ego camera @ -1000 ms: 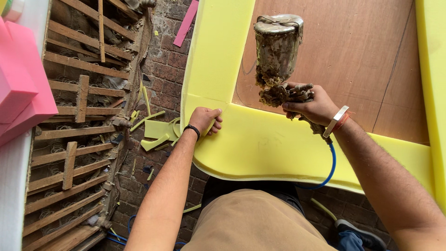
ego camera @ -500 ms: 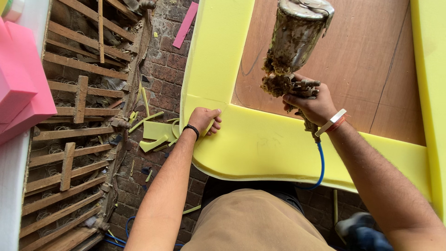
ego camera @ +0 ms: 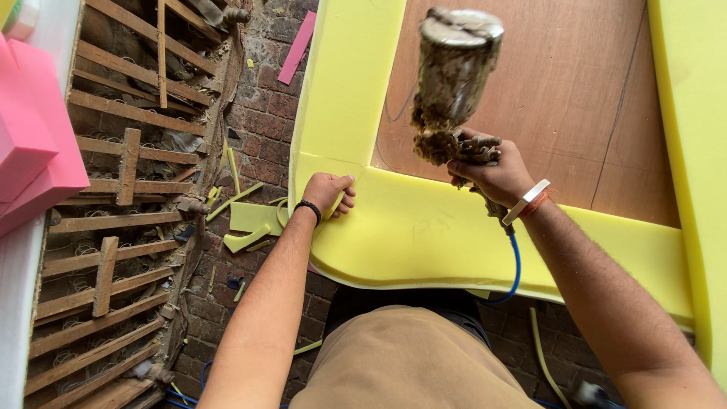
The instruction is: The person cuts a yellow foam sheet with a hand saw along a marked line on a plywood panel, lifts the cut piece away, and sets it aside. They then apply hot glue with a glue gun along the foam edge and press the foam pieces together, smoothing the joint by hand.
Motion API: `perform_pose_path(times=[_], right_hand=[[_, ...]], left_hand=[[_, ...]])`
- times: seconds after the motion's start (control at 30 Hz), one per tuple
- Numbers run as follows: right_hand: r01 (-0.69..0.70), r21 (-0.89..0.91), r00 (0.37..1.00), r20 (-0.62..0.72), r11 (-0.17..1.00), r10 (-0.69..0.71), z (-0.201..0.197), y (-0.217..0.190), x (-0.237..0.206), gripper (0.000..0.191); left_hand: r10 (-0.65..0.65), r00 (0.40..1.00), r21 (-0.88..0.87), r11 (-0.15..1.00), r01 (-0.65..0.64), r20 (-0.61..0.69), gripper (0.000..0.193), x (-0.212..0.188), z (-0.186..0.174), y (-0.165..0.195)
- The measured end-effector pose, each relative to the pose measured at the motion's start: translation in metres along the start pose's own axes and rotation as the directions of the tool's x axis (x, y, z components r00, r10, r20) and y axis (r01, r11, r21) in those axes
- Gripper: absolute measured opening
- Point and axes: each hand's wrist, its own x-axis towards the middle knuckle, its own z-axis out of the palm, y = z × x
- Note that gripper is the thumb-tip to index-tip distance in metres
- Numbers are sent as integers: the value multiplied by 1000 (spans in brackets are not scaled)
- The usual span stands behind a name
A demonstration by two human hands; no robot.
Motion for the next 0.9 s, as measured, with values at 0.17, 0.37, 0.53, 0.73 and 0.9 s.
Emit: perform_pose_path(times=[0.17, 0.37, 0.53, 0.73, 0.9], right_hand=[[30, 134, 999, 12, 991, -32, 5, -5, -17, 54], [-1, 124, 998, -68, 992, 9, 11, 4, -21, 58], [49, 293, 975, -222, 955, 18, 32, 16, -26, 61], [319, 378, 824, -564, 869, -57, 119, 22, -76, 60], [496, 347, 693, -711, 796, -122, 176, 13, -127, 47]], left_hand=[[15, 999, -6, 1000, -15, 36, 35, 1, -4, -4], [-16, 970, 68, 998, -1, 244, 36, 20, -12, 0], [-91, 809, 392, 902, -180, 581, 43, 62, -31, 15], [143, 737, 94, 958, -270, 661, 38, 73, -71, 25], [73, 566, 147, 931, -334, 821, 33, 69, -70, 46]])
